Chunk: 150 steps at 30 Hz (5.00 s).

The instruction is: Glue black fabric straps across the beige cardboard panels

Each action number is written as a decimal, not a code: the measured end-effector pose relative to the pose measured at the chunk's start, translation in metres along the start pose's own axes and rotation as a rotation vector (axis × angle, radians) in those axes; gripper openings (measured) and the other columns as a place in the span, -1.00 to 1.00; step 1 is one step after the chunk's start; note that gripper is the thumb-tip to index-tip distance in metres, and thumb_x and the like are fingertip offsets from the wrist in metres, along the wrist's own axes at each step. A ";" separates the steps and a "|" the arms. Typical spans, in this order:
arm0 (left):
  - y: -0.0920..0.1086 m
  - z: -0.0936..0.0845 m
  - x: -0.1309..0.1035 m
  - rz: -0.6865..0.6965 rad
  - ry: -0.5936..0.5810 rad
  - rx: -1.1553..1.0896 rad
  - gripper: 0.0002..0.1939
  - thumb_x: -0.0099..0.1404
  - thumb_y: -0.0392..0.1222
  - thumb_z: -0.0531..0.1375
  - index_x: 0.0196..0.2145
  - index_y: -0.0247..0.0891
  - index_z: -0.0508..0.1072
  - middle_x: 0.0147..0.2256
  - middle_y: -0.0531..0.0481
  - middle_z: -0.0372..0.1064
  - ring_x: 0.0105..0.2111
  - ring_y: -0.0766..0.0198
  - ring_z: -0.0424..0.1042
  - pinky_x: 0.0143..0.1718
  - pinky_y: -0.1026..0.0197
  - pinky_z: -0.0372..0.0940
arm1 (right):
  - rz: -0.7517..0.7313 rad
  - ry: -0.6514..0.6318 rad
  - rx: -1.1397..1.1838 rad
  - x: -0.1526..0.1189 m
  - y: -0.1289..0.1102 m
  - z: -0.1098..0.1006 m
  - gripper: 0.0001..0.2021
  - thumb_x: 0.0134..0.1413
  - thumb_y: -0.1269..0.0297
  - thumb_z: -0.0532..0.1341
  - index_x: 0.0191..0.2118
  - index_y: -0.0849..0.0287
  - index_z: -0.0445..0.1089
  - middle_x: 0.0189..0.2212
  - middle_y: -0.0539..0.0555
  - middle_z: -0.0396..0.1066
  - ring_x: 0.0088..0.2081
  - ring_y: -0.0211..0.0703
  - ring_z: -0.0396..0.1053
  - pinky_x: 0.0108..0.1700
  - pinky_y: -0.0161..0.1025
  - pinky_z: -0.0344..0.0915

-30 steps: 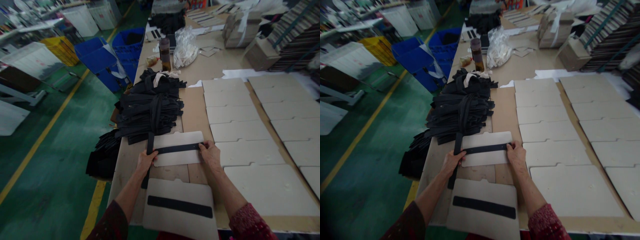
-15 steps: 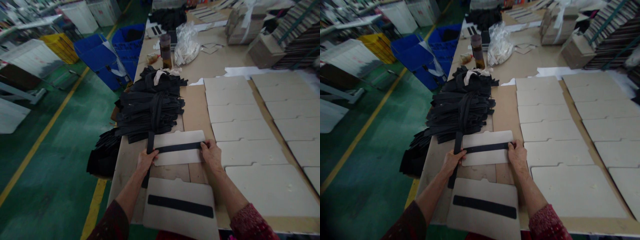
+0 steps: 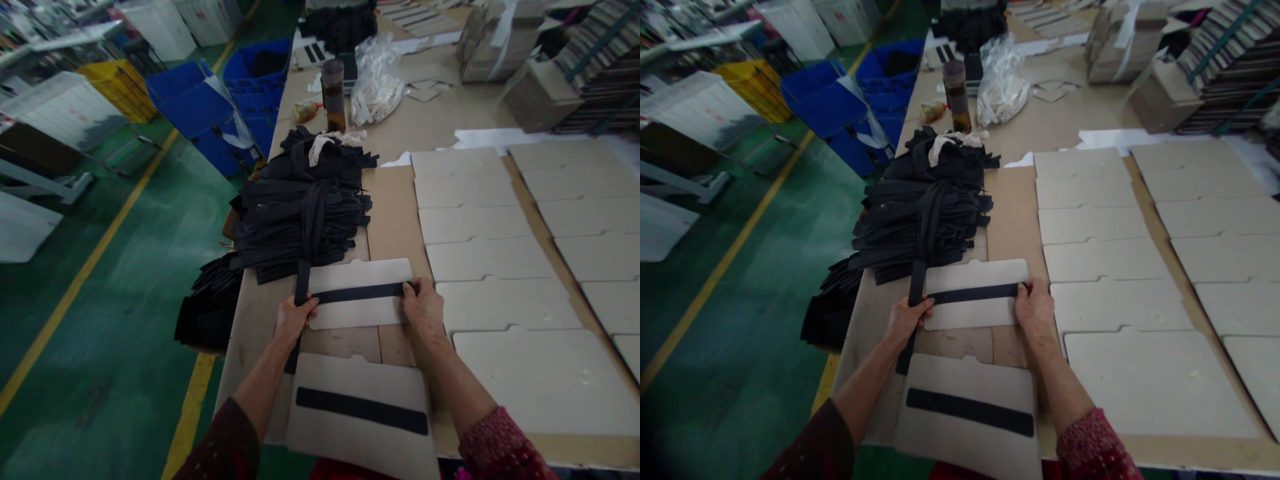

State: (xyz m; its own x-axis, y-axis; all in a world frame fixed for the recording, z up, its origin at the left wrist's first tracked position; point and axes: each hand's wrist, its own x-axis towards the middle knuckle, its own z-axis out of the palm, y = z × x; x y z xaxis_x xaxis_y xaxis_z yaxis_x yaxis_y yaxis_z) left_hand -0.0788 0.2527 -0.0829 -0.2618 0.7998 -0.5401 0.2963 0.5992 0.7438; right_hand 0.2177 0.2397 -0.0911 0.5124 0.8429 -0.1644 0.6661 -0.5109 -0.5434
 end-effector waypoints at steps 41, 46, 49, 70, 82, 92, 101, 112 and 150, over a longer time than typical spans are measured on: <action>-0.004 -0.011 -0.023 0.067 -0.095 -0.094 -0.73 0.01 -0.10 0.32 -0.34 -0.30 0.47 -0.65 0.19 0.30 -0.70 0.47 0.14 -0.65 0.37 0.04 | -0.354 0.028 -0.300 -0.006 0.001 0.013 -0.73 0.26 0.33 -0.01 -0.15 0.30 0.40 -0.27 0.28 0.38 -0.21 0.05 0.34 -0.26 -0.14 0.18; 0.001 -0.012 -0.022 0.057 -0.101 -0.081 -0.77 0.04 -0.15 0.31 -0.34 -0.30 0.48 -0.64 0.18 0.31 -0.68 0.47 0.16 -0.64 0.38 0.06 | -0.355 0.049 -0.266 -0.004 0.009 0.017 -0.71 0.24 0.29 0.00 -0.12 0.29 0.41 -0.27 0.29 0.39 -0.22 0.08 0.34 -0.24 -0.09 0.21; 0.003 -0.008 -0.016 0.033 -0.063 -0.047 -0.79 0.07 -0.17 0.29 -0.32 -0.31 0.48 -0.64 0.17 0.31 -0.69 0.46 0.17 -0.65 0.38 0.07 | -0.347 0.050 -0.279 -0.006 0.008 0.017 -0.70 0.24 0.29 -0.01 -0.11 0.29 0.41 -0.26 0.31 0.39 -0.22 0.09 0.34 -0.25 -0.09 0.21; 0.008 0.015 -0.007 0.029 0.203 0.365 -0.71 0.17 -0.03 0.27 -0.22 -0.26 0.56 -0.42 -0.14 0.56 -0.35 0.17 0.54 -0.32 0.25 0.28 | -0.375 0.099 -0.275 -0.009 0.000 0.014 -0.73 0.21 0.31 0.00 -0.16 0.31 0.40 -0.28 0.30 0.38 -0.22 0.08 0.32 -0.17 -0.11 0.24; 0.013 0.019 -0.010 0.036 0.235 0.511 -0.66 0.24 0.00 0.24 -0.14 -0.27 0.54 -0.21 -0.24 0.57 -0.18 0.10 0.54 -0.22 0.23 0.30 | -0.339 0.104 -0.307 -0.008 0.001 0.016 -0.75 0.23 0.29 0.02 -0.17 0.28 0.40 -0.29 0.25 0.38 -0.30 0.00 0.31 -0.29 -0.17 0.19; 0.017 0.022 -0.018 0.133 0.309 0.565 -0.67 0.23 -0.10 0.25 -0.08 -0.28 0.45 -0.10 -0.18 0.50 -0.07 0.11 0.48 -0.06 0.22 0.28 | -0.339 0.037 -0.301 -0.004 -0.002 0.013 -0.77 0.20 0.34 0.02 -0.17 0.30 0.37 -0.27 0.29 0.41 -0.24 0.06 0.35 -0.26 -0.12 0.20; 0.018 0.030 -0.027 0.238 0.245 0.615 -0.81 0.32 -0.20 0.11 -0.20 -0.20 0.51 -0.17 -0.13 0.49 -0.17 0.14 0.49 -0.14 0.22 0.26 | -0.299 -0.088 -0.208 -0.002 -0.010 0.004 -0.76 0.22 0.33 -0.01 -0.16 0.30 0.35 -0.24 0.30 0.42 -0.18 0.04 0.37 -0.11 -0.12 0.22; 0.023 0.026 -0.016 0.200 0.231 0.586 -0.67 0.15 0.01 0.31 -0.19 -0.22 0.47 -0.19 -0.15 0.52 -0.16 0.07 0.50 -0.19 0.18 0.26 | -0.288 -0.114 -0.115 0.002 -0.008 0.001 -0.84 0.15 0.27 0.12 -0.20 0.23 0.33 -0.22 0.24 0.40 -0.16 0.02 0.36 -0.07 -0.14 0.27; 0.016 -0.005 -0.011 0.229 0.188 0.678 -0.66 0.30 -0.07 0.17 -0.04 -0.31 0.44 -0.12 -0.22 0.53 -0.08 0.09 0.50 -0.11 0.23 0.27 | -0.145 -0.258 0.350 -0.019 -0.029 -0.049 -0.71 0.02 -0.01 0.18 -0.30 0.12 0.39 -0.45 -0.01 0.45 -0.39 -0.12 0.36 -0.37 -0.26 0.22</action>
State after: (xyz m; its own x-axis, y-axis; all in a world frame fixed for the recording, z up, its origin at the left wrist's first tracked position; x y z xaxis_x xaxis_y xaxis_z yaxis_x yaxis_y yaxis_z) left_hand -0.0761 0.2532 -0.0626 -0.2601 0.9245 -0.2787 0.8489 0.3565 0.3902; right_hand 0.2152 0.2303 -0.0323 0.2460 0.9386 -0.2418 0.4749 -0.3342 -0.8141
